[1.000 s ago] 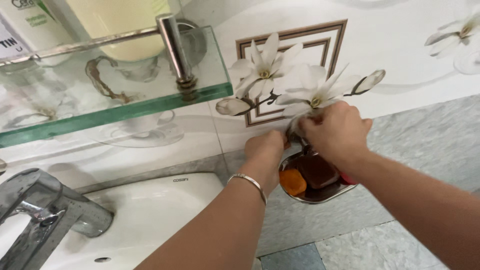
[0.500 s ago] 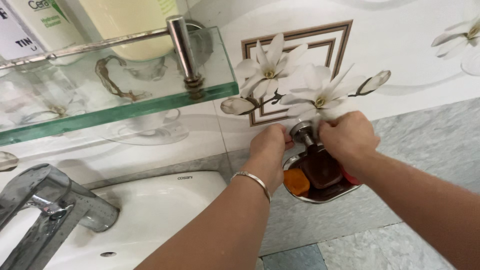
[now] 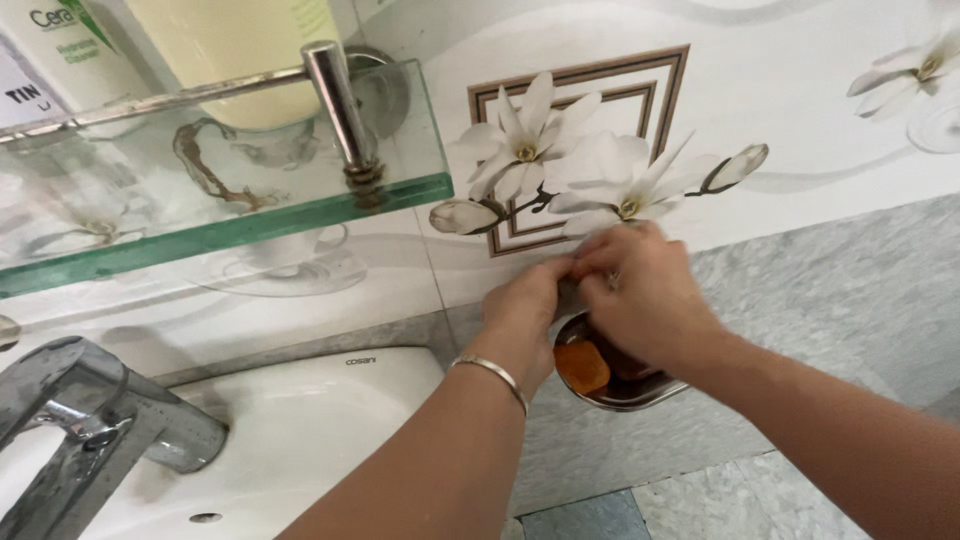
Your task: The person cleans a wall-mounted soap dish with a sponge, then washes their hands under the faucet. They proceed to scrub the sink basin with a cloth, rinse it, and dry the sink and faucet with a towel.
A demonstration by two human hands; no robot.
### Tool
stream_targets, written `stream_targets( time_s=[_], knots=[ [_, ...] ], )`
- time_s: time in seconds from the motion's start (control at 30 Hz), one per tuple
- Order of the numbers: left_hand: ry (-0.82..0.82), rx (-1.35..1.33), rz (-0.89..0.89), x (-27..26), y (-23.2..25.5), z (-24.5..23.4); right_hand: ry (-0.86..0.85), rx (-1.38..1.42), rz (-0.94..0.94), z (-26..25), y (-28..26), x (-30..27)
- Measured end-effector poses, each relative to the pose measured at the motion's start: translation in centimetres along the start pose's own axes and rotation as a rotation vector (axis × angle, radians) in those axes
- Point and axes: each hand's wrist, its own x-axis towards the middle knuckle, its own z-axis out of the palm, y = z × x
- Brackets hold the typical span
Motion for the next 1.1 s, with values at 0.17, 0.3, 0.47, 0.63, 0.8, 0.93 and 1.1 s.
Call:
stream_targets(
  time_s=[0.17,0.3,0.47,0.63,0.8,0.93,1.1],
  knots=[
    [0.178,0.117,-0.044,-0.5,0.1,-0.2,-0.042,0.094,0.807,-2.6,0.8,0.7],
    [0.269,0.221,-0.011,-1.8,0.0,-0.4,-0.311,-0.207,0.763,-2.6,0.8,1.3],
    [0.375,0.196,0.043,-3.2,0.3,-1.2,-0.4,-0.338,0.678,-1.0,0.4,0.6],
    [0.389,0.125,0.037,-3.2,0.6,-1.4,-0.332,-0.306,0.661,0.2,1.6,0.5],
    [0.325,0.005,0.048,-2.5,0.1,-1.1,-0.364,-0.269,0.69,0.6,2.7,0.7],
    [0.265,0.117,0.08,-1.7,0.0,0.5,-0.362,-0.209,0.682,0.6,3.2,0.8],
    [0.157,0.264,0.09,-0.1,-0.3,1.2,-0.342,-0.166,0.689,0.4,3.3,0.7]
  ],
)
